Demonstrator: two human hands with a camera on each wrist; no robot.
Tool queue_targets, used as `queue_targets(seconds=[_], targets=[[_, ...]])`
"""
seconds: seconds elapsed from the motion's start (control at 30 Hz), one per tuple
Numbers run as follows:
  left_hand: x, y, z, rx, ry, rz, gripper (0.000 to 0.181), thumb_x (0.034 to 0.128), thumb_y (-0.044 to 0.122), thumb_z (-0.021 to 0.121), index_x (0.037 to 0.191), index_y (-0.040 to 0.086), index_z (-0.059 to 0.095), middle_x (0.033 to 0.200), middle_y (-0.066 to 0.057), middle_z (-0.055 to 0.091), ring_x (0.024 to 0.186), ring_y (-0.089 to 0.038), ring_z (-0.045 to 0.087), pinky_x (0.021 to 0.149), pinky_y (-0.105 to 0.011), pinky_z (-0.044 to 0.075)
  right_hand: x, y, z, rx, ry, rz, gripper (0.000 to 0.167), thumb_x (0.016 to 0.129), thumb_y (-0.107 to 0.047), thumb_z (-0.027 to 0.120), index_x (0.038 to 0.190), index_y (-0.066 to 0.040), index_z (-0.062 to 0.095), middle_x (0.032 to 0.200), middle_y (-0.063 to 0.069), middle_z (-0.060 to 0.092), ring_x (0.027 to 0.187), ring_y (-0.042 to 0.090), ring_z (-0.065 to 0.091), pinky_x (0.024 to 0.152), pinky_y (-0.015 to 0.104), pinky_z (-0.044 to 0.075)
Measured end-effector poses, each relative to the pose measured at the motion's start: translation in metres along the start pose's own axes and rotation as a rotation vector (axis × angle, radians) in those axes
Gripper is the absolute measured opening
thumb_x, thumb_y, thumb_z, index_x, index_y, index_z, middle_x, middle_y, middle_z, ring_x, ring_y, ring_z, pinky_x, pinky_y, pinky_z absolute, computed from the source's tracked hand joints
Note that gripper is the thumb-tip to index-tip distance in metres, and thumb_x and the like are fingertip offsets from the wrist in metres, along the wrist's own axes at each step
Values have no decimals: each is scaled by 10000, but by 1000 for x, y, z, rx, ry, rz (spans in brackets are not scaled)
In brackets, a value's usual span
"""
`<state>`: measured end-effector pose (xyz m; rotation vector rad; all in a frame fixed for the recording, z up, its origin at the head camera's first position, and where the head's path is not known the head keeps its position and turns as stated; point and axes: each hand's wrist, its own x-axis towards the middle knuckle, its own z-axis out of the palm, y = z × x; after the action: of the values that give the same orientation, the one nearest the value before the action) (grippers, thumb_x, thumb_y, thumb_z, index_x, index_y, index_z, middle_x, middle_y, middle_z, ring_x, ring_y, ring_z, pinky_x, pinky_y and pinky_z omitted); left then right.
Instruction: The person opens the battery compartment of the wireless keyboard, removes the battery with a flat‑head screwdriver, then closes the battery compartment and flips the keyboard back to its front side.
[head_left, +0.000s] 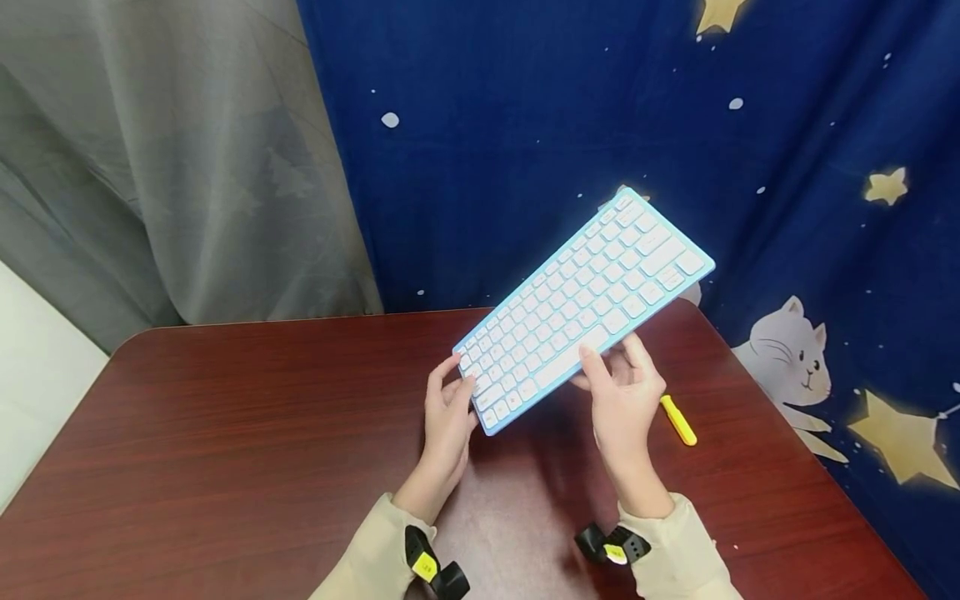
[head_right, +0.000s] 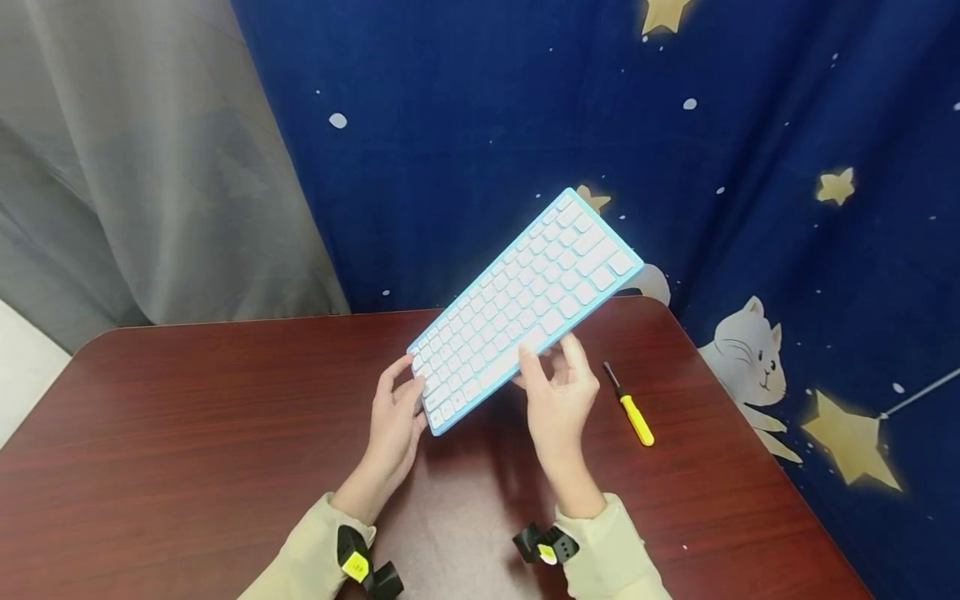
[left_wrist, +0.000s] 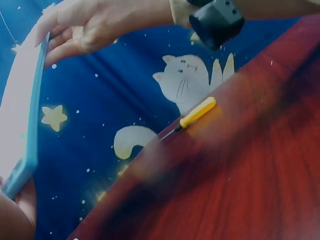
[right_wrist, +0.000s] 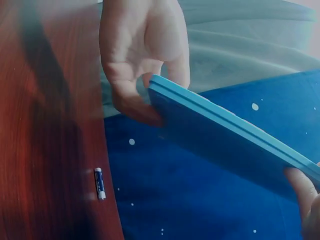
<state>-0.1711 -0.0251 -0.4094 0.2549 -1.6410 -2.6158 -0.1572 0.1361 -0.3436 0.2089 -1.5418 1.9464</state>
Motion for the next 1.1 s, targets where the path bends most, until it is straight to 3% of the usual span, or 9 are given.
queue_targets(seconds=[0.13, 0.27, 0.53, 0.73, 1.07, 1.1], targets=[[-5, 4, 2, -156, -50, 13, 450, 961, 25, 398, 1366, 207, 323, 1232, -171, 494, 1001, -238, 578, 746, -353, 510, 0, 1, 1, 34, -6, -20, 335, 814, 78, 619, 1145, 72, 566, 925, 192, 606, 741, 224, 642, 576, 338, 525], [-9, 10, 3, -213, -50, 31, 453, 964, -1, 396, 1366, 197, 333, 1258, -173, 489, 1023, -242, 574, 766, -341, 509, 0, 1, 0, 50, -4, -24, 320, 819, 78, 616, 1134, 81, 560, 934, 199, 601, 748, 224, 643, 576, 330, 527], [-11, 11, 1, -199, 24, 34, 454, 946, -33, 424, 1350, 172, 384, 1237, -174, 512, 1015, -235, 576, 778, -312, 503, 0, 6, -7, 47, -6, 16, 294, 840, 42, 610, 1127, 88, 561, 938, 167, 615, 779, 214, 644, 621, 329, 529], [-9, 10, -6, -179, 45, 81, 451, 942, -37, 431, 1346, 160, 398, 1218, -186, 524, 1018, -242, 574, 776, -319, 504, 3, 10, -14, -11, -10, 34, 251, 844, 18, 618, 1074, 109, 578, 892, 139, 641, 743, 201, 637, 633, 333, 529], [-7, 15, -19, -142, 70, 106, 444, 942, -31, 439, 1340, 165, 416, 1199, -191, 538, 986, -227, 592, 759, -320, 511, 10, 14, -29, -106, -13, 20, 200, 872, -61, 607, 1005, 87, 625, 824, 95, 658, 677, 177, 635, 595, 297, 527], [-7, 16, -20, -137, 70, 111, 444, 942, -30, 439, 1340, 165, 416, 1198, -191, 539, 983, -226, 594, 758, -321, 511, 12, 30, -38, -56, -24, 6, 204, 870, -96, 622, 993, 67, 635, 814, 97, 654, 672, 178, 635, 601, 301, 529]])
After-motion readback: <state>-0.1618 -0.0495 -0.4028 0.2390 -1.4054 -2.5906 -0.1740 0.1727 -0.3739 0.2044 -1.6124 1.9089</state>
